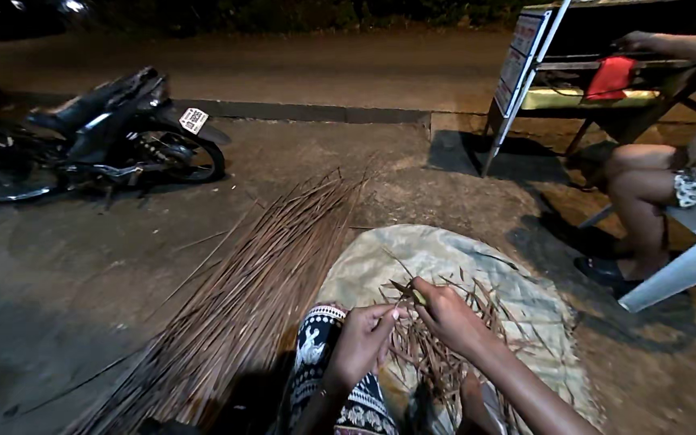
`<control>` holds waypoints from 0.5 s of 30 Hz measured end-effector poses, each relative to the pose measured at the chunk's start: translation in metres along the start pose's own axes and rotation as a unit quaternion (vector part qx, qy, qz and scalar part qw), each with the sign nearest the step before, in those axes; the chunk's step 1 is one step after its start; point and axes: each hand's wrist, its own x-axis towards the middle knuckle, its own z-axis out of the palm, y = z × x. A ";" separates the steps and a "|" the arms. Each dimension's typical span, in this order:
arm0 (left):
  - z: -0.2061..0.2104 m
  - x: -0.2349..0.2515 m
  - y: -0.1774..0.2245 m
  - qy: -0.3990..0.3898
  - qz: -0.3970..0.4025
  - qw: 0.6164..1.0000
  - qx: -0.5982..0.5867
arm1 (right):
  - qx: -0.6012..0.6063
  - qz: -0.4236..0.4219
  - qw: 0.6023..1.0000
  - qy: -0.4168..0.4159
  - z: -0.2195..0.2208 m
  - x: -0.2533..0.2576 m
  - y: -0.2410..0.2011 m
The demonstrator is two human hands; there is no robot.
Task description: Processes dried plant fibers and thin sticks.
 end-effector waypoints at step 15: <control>0.004 -0.024 0.017 0.027 0.187 0.980 -0.059 | -0.066 0.294 0.937 -0.177 0.043 -0.014 0.140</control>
